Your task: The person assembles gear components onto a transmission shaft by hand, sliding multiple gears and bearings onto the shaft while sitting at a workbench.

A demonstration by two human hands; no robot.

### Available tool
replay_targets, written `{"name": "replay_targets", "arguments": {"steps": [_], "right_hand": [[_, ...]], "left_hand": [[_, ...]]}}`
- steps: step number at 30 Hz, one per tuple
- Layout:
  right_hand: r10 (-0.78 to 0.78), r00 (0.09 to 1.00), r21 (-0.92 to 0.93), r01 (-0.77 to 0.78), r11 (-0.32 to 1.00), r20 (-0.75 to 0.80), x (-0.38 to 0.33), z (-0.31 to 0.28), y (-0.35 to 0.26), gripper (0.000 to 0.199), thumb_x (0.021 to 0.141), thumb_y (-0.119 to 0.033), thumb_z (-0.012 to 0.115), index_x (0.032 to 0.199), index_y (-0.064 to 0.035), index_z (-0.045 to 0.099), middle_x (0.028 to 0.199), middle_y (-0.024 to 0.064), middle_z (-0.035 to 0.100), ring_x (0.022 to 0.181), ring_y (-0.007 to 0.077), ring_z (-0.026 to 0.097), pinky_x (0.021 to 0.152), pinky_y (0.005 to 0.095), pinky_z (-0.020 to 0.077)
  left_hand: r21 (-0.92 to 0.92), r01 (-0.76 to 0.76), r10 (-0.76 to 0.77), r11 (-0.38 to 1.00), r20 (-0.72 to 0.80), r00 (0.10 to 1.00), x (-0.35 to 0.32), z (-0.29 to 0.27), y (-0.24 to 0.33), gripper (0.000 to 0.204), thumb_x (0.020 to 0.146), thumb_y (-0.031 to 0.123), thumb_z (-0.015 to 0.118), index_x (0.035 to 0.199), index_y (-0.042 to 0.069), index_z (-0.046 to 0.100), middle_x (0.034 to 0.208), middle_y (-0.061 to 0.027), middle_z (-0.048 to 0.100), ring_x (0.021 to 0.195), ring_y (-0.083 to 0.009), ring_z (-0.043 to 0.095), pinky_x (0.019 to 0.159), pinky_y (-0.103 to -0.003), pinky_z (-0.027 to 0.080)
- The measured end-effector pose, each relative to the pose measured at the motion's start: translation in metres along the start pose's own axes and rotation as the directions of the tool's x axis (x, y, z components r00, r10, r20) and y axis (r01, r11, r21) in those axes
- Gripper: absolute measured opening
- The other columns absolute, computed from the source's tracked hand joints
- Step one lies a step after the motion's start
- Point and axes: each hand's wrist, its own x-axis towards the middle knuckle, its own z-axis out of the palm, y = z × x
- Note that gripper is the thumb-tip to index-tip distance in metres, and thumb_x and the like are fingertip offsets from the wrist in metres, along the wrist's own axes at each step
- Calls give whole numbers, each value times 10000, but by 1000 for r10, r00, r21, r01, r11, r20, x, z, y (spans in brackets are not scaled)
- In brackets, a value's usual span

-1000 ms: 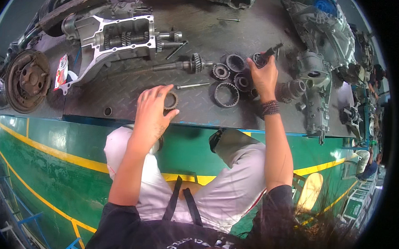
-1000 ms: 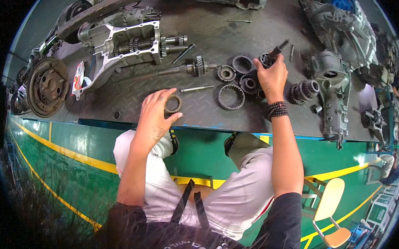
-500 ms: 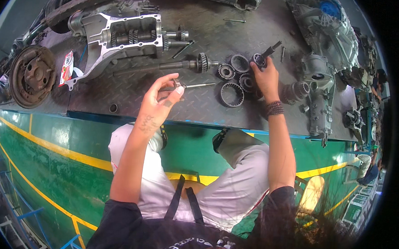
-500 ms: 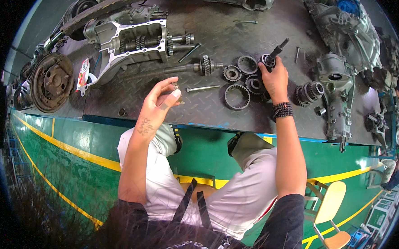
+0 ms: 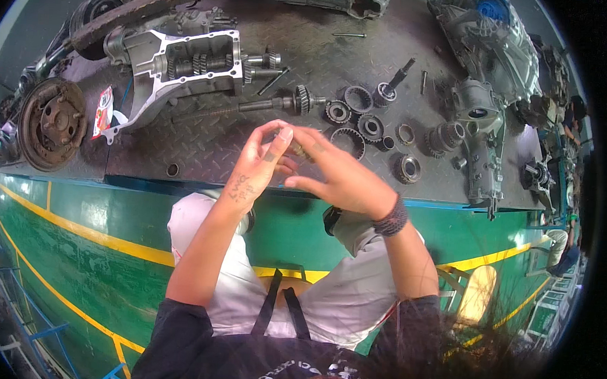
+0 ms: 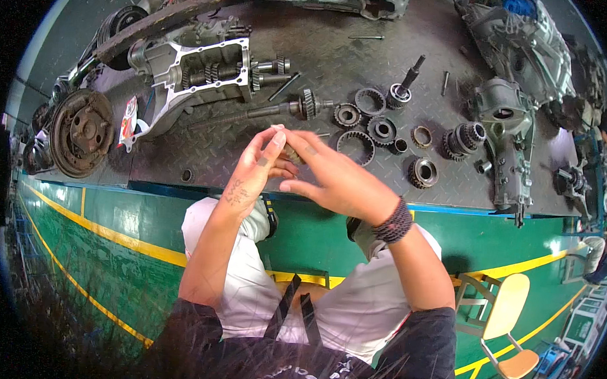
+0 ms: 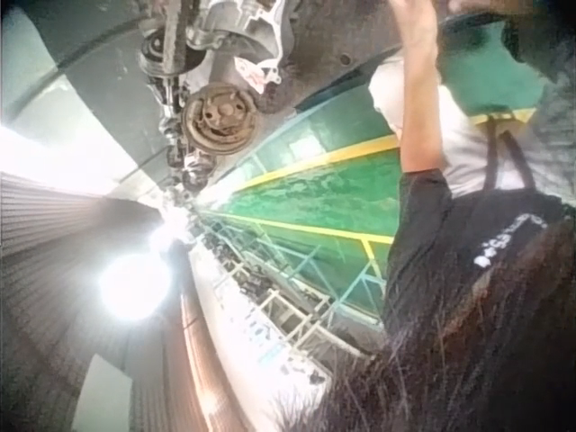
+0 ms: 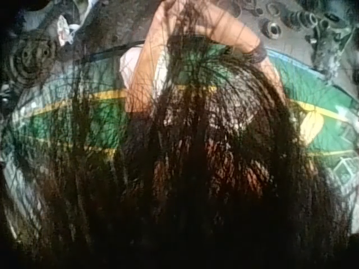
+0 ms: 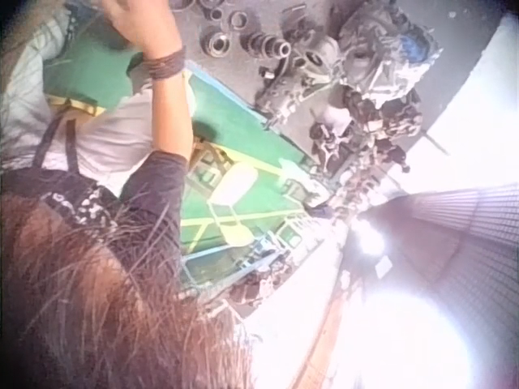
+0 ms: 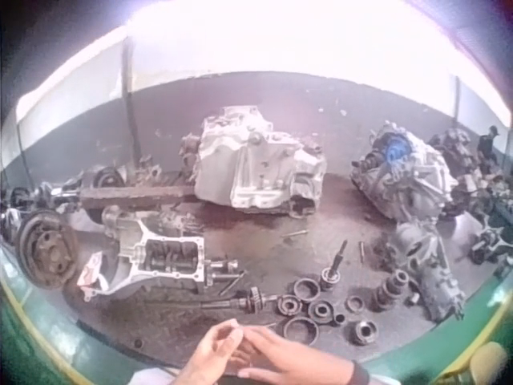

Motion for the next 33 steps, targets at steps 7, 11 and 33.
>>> {"name": "replay_targets", "arguments": {"steps": [7, 11, 33], "right_hand": [[160, 963, 10, -162, 987, -217, 0, -15, 32, 361, 862, 97, 477, 1186, -3, 604, 980, 165, 683, 823, 266, 697, 770, 346, 563], [685, 710, 658, -439, 612, -162, -11, -37, 63, 342, 986, -56, 383, 1253, -17, 592, 1057, 125, 709, 767, 174, 678, 660, 276, 542], [697, 715, 925, -227, 305, -54, -6, -30, 79, 436, 1048, -253, 422, 1409, -8, 443, 1248, 174, 627, 1083, 260, 623, 968, 351, 503]], "left_hand": [[520, -247, 284, 818, 10, 959, 24, 4, 6, 614, 961, 443, 640, 1378, 20, 483, 952, -111, 717, 871, -188, 680, 849, -324, 524], [898, -437, 567, 40, 340, 750, 72, -1, 20, 714, 882, 446, 708, 1424, 57, 453, 1367, -194, 526, 1249, -334, 521, 1058, -428, 427], [899, -376, 222, 223, 329, 918, 119, -19, 27, 662, 792, 488, 773, 1325, 184, 524, 913, -186, 705, 888, -342, 699, 806, -416, 530]]}}
